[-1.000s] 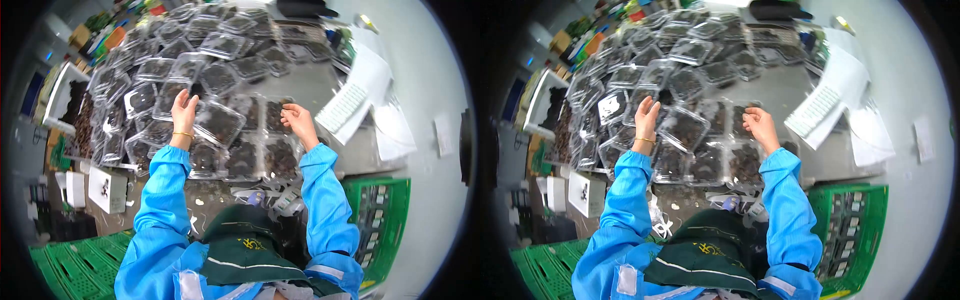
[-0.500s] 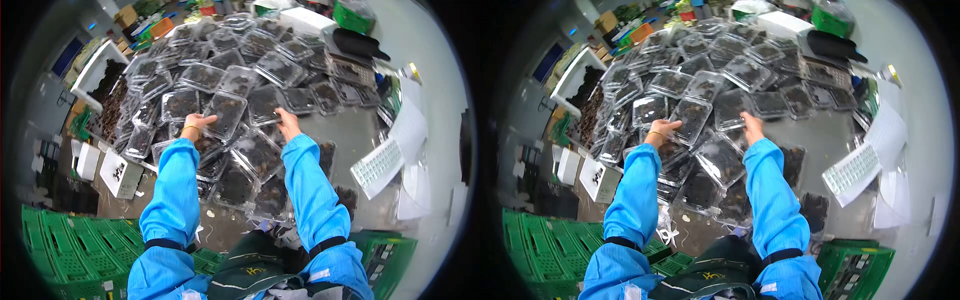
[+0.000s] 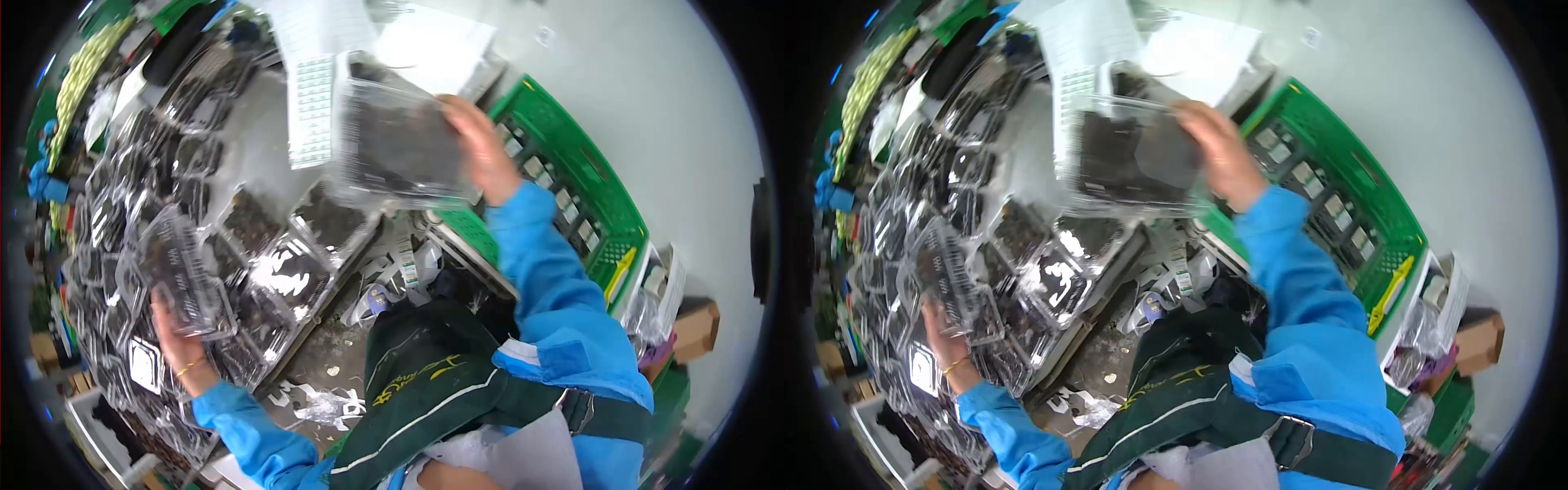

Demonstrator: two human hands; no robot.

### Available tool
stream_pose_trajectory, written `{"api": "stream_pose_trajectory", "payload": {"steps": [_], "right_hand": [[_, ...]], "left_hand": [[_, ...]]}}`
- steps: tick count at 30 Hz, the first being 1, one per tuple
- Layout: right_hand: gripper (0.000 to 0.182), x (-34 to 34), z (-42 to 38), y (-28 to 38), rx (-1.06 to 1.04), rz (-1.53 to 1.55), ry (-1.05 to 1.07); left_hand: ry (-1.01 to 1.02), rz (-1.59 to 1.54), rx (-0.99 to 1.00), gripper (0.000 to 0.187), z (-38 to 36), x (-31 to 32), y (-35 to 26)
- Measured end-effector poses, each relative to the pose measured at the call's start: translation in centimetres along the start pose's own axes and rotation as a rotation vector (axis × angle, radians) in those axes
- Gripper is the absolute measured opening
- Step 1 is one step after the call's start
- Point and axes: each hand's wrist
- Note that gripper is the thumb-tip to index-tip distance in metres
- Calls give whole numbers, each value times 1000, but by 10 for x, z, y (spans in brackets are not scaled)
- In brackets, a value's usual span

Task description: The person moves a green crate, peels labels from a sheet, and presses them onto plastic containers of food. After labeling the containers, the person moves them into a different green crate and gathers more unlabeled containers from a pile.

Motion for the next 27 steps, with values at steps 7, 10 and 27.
{"api": "stream_pose_trajectory", "payload": {"steps": [7,10,27], "right_hand": [[33,-276,-90,79,465,-627,43],[35,-324,-86,72,540,-716,115],[69,-293,-90,-59,88,-1533,-469]], "left_hand": [[724,-12,-490,47,-108,288,146],[941,-128,-593,50,-121,356,213],[828,161,-331,37,-154,283,214]]}}
Point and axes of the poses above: each hand's wrist, its own z-axis towards the middle knuckle, its own x-axis out of the palm, y = z × x, and after that the axes turned 1 degree about y, right-handed
